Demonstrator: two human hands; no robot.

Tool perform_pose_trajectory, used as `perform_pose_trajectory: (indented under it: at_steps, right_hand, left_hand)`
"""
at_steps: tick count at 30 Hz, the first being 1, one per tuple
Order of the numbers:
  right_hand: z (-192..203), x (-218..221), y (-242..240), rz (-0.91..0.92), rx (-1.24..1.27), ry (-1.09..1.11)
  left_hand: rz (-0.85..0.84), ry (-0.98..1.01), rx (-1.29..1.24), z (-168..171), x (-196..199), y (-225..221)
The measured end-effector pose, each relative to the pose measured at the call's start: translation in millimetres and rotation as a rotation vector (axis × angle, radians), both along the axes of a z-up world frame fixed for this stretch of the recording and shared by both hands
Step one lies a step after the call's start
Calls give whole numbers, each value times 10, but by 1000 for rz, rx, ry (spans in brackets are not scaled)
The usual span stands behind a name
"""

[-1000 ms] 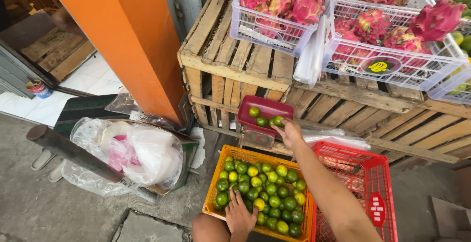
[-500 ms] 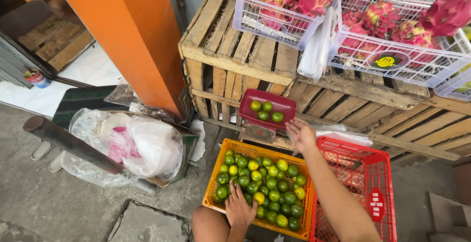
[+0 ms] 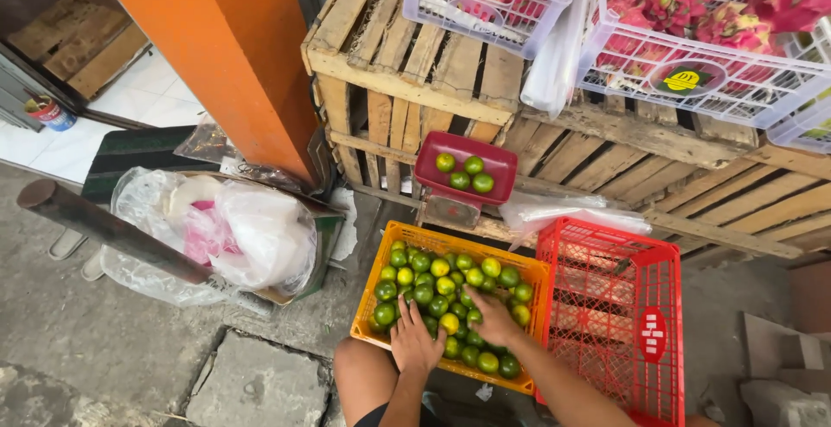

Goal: The person selects green limes from a yellow crate, places them into a red weighing tray, then transfers them into a clear plastic bag held open with both hands. The bag is placed into a red basket after filling.

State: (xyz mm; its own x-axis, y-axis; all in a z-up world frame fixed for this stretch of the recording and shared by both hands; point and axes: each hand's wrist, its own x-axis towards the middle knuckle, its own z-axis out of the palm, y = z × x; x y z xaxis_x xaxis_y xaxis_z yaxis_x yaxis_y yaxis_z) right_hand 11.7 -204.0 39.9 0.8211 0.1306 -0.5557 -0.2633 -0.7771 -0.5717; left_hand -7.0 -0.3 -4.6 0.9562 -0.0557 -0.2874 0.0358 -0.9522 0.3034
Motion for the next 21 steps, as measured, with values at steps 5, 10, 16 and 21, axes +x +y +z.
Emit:
perform_pose_trajectory:
  at_steps: [5, 10, 16, 21]
  right_hand:
    - [-275, -26, 151, 57, -220, 32]
    - [-232, 208, 40, -107, -36, -259]
    - [478, 496, 151, 32, -92, -319]
    - [276, 260, 339, 170, -219, 34]
  left_hand:
    - [4, 120, 38, 168, 41, -15]
    - [1, 231, 39, 326, 111, 5]
    - [14, 139, 12, 206, 60, -2]
    - [4, 147, 15, 195, 45, 10]
